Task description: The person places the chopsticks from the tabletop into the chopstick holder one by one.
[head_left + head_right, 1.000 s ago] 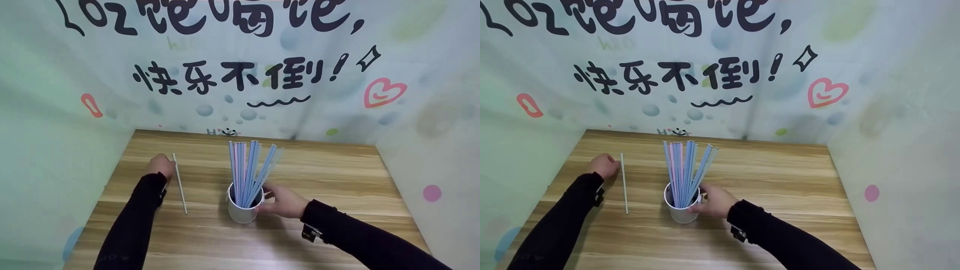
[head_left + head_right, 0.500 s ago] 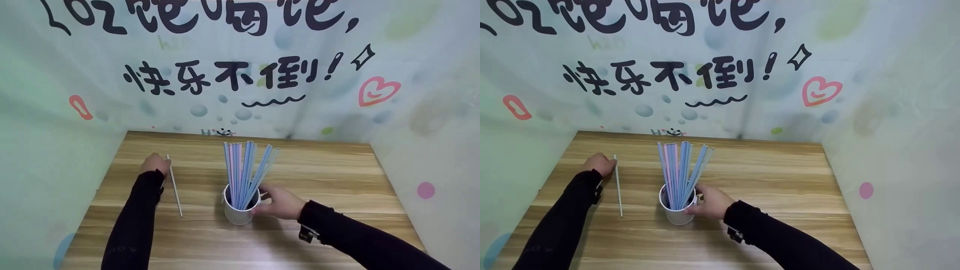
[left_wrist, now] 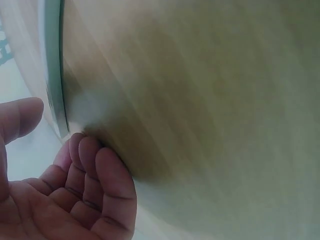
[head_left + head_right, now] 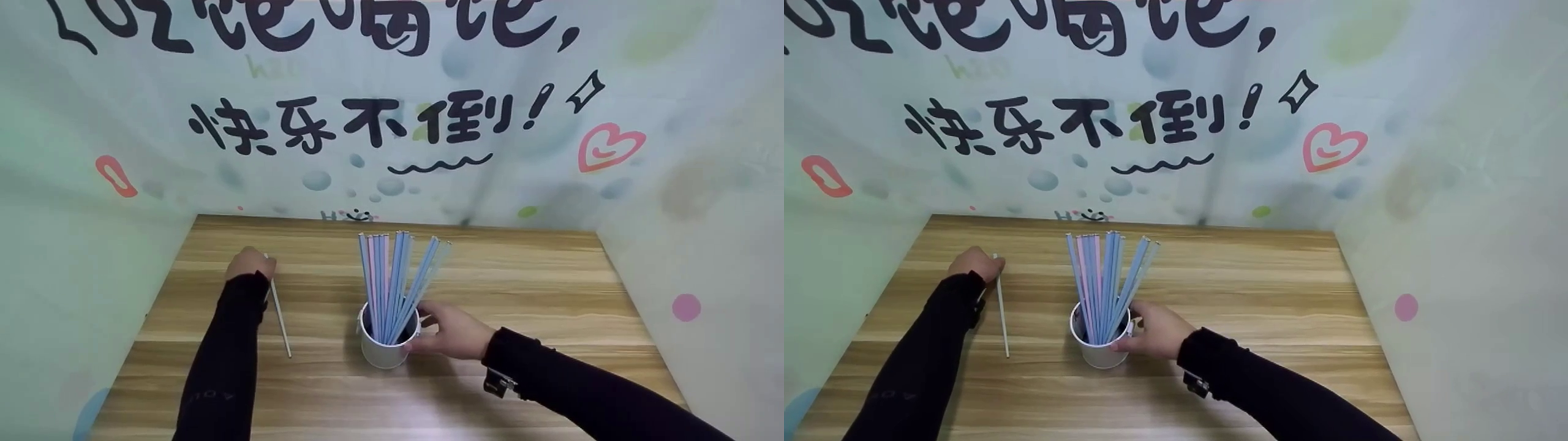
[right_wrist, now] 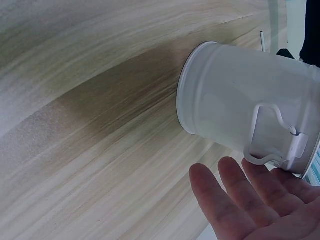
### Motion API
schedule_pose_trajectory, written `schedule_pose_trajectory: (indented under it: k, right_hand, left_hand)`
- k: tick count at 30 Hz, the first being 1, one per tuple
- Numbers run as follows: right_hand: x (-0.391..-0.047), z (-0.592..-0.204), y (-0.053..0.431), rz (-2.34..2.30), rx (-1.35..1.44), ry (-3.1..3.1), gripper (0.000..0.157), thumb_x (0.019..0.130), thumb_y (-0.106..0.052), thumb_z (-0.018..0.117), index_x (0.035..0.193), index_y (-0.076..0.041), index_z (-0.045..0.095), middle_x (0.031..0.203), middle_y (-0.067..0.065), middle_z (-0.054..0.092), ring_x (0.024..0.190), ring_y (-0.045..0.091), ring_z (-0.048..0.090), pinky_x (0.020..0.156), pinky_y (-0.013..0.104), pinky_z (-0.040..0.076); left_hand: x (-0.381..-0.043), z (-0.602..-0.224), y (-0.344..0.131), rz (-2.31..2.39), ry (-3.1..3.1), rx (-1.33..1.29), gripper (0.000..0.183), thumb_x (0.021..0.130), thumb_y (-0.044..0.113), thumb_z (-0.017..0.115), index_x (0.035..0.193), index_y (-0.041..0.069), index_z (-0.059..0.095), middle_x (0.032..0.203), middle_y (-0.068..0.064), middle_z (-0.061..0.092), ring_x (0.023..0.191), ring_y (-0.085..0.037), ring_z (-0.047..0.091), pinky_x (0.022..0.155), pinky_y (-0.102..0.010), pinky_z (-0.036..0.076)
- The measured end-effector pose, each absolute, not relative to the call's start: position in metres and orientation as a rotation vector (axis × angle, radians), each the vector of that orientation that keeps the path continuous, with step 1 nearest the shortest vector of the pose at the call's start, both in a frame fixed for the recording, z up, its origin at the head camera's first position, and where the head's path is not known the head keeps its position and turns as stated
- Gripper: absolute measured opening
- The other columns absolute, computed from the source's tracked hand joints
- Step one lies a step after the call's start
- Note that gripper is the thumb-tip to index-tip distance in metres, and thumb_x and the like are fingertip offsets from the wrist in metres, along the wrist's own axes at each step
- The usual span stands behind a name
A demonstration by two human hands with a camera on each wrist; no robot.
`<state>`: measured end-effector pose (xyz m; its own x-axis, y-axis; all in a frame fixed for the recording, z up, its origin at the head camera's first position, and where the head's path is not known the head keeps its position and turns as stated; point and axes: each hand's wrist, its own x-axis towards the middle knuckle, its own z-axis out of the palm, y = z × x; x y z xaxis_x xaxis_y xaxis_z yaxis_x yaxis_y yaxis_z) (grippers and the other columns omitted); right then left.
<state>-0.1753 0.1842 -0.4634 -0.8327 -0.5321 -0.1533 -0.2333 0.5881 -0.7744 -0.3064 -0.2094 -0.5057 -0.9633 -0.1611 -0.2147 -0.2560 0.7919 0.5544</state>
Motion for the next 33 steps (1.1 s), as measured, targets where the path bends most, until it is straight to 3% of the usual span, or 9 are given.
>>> schedule_pose_trajectory:
  k: [9, 16, 27, 33]
  right_hand:
    - [-0.176, -0.463, 0.184, -1.089, -0.592, 2.465, 0.064, 0.083, -0.036, 0.083, 0.136, -0.01, 0.059, 0.13, 0.01, 0.067, 0.119, 0.036, 0.063, 0.104, 0.055, 0.05]
    - [-0.175, -0.463, 0.185, -1.1, -0.607, 2.453, 0.065, 0.083, -0.034, 0.083, 0.137, -0.008, 0.058, 0.131, 0.011, 0.067, 0.119, 0.037, 0.063, 0.105, 0.056, 0.049]
    - [-0.176, -0.466, 0.185, -1.082, -0.614, 2.472, 0.065, 0.084, -0.036, 0.083, 0.137, -0.009, 0.058, 0.132, 0.012, 0.066, 0.119, 0.036, 0.063, 0.105, 0.056, 0.049]
    - [-0.175, -0.465, 0.185, -1.086, -0.612, 2.469, 0.063, 0.083, -0.036, 0.083, 0.135, -0.009, 0.059, 0.13, 0.012, 0.067, 0.118, 0.035, 0.064, 0.104, 0.053, 0.05]
  left_hand:
    - [-0.318, -0.514, -0.207, 0.849, 2.826, -0.401, 0.028, 0.098, 0.011, 0.047, 0.073, 0.004, 0.057, 0.066, -0.004, 0.051, 0.058, -0.018, 0.048, 0.05, -0.027, 0.042]
    - [-0.317, -0.515, -0.204, 0.783, 2.848, -0.38, 0.021, 0.095, 0.002, 0.051, 0.093, -0.008, 0.069, 0.093, -0.021, 0.069, 0.069, -0.022, 0.055, 0.058, -0.028, 0.047]
    - [-0.306, -0.507, -0.198, 0.792, 2.86, -0.324, 0.023, 0.091, 0.0, 0.053, 0.069, 0.004, 0.061, 0.074, -0.008, 0.058, 0.065, -0.02, 0.048, 0.057, -0.027, 0.043]
    - [-0.299, -0.504, -0.196, 0.834, 2.83, -0.304, 0.025, 0.091, 0.002, 0.05, 0.067, 0.006, 0.055, 0.075, -0.008, 0.055, 0.064, -0.021, 0.047, 0.056, -0.027, 0.041]
